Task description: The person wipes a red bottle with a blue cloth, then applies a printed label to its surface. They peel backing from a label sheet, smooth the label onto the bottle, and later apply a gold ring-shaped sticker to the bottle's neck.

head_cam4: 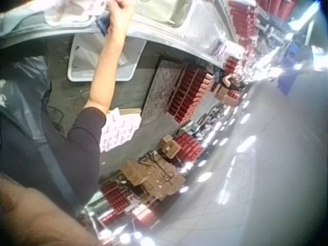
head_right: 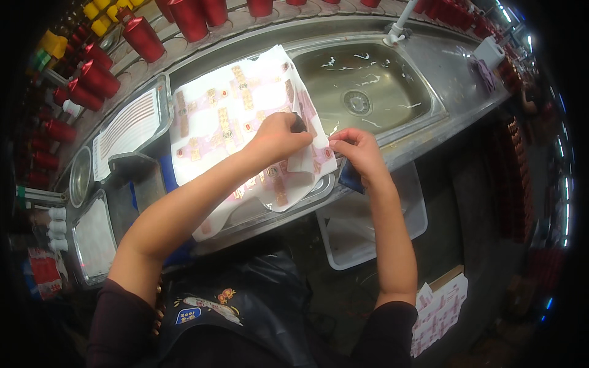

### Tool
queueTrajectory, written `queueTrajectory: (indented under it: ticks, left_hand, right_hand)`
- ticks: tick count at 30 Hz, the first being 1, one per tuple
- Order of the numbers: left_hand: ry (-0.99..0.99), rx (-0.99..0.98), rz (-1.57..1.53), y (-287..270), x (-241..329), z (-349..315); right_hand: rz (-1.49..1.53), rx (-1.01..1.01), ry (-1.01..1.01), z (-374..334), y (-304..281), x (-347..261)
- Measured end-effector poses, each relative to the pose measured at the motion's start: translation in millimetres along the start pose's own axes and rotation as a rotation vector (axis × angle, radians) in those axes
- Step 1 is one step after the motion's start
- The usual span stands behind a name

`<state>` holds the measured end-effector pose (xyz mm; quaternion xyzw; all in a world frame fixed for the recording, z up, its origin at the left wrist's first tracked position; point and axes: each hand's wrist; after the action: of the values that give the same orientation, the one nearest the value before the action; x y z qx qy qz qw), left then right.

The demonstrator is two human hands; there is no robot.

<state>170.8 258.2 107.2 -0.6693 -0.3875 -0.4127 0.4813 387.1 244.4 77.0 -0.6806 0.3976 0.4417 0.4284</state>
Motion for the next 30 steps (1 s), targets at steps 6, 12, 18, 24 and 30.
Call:
queueTrajectory:
  ticks: [6,12,18,24,30]
  left_hand:
    - [-0.057,-0.133,-0.358,-53,-11,-20]
    - [-0.096,-0.043,-0.607,-115,-3,-46]
    - [-0.075,0.095,-0.749,-187,-16,-66]
    - [-0.151,0.067,-0.707,-199,-38,-64]
    - [-0.086,0.112,-0.69,-212,-35,-80]
  right_hand:
    - [-0.101,0.166,-0.025,43,-31,11]
    - [-0.535,0.646,0.182,141,-57,46]
    - [0.061,0.185,0.384,139,-52,15]
    - [-0.024,-0.405,0.017,96,44,-119]
    - [-0.277,0.143,-0.172,146,20,-74]
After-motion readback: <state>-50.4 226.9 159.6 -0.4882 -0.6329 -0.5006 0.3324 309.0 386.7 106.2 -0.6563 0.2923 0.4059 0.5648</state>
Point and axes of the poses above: each hand's wrist, its own z-axis towards the middle knuckle, its own y-axis out of the palm, x = y × z, and after that the axes turned 14 degrees about -z, right-handed
